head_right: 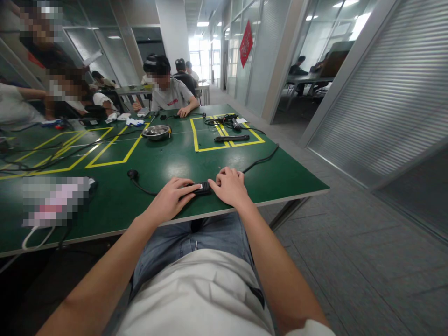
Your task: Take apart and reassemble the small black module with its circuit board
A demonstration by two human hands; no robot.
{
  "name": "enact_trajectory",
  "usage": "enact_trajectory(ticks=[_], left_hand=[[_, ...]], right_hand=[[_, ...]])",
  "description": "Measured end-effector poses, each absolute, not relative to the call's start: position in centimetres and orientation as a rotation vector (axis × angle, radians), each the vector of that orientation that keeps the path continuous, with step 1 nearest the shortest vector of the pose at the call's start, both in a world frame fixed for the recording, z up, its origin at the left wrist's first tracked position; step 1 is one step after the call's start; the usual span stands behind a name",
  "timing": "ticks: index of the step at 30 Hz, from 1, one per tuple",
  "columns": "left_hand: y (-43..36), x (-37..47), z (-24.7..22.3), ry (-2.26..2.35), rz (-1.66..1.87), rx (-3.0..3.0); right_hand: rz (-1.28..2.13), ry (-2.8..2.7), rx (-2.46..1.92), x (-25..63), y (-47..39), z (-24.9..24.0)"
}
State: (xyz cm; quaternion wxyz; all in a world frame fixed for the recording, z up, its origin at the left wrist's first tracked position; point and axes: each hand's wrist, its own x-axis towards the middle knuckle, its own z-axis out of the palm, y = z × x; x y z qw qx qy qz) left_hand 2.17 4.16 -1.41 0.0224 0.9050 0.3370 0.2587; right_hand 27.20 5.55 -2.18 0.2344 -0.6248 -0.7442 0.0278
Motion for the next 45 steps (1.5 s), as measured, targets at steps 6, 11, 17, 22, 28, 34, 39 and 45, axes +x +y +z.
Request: enact_trajectory(ticks=[6,11,17,22,28,34,39,45], left_hand=[[4.3,2.3,-1.2,1.063,0.755,2.823],[4.2,2.5,-1.1,1.049,0.766,2.765],[4.4,2.3,-1.1,1.482,0.983,2.520],[5.2,2.0,-1.4,1.887,0.810,2.281],[4.2,2.4,-0.7,1.917,0.903,2.390],[3.3,3.2,-0.2,1.981,0.726,2.587],[3.4,3.1,-0.1,2.084,0.872,2.464],[3.7,2.7,-0.3,2.048,0.871,2.434]], right_hand=[[0.072,-2.048,-1.707,27.2,5.5,-2.3],[0.033,-2.054,-1.711,27.3,5.7,-2.5],[0.044,-2.074,-1.711,27.4,5.7,-2.4],[0.064,-2.068,-1.696,27.4,5.7,-2.3],[0.033,-2.074,-1.727,27.2,5.5,-2.2],[0.071,-2.043,-1.728,27.1,5.5,-2.1],[0.090,-1.963,-1.668,27.3,5.7,-2.3],[0.062,-1.928,-1.671,27.4,5.8,-2.5]])
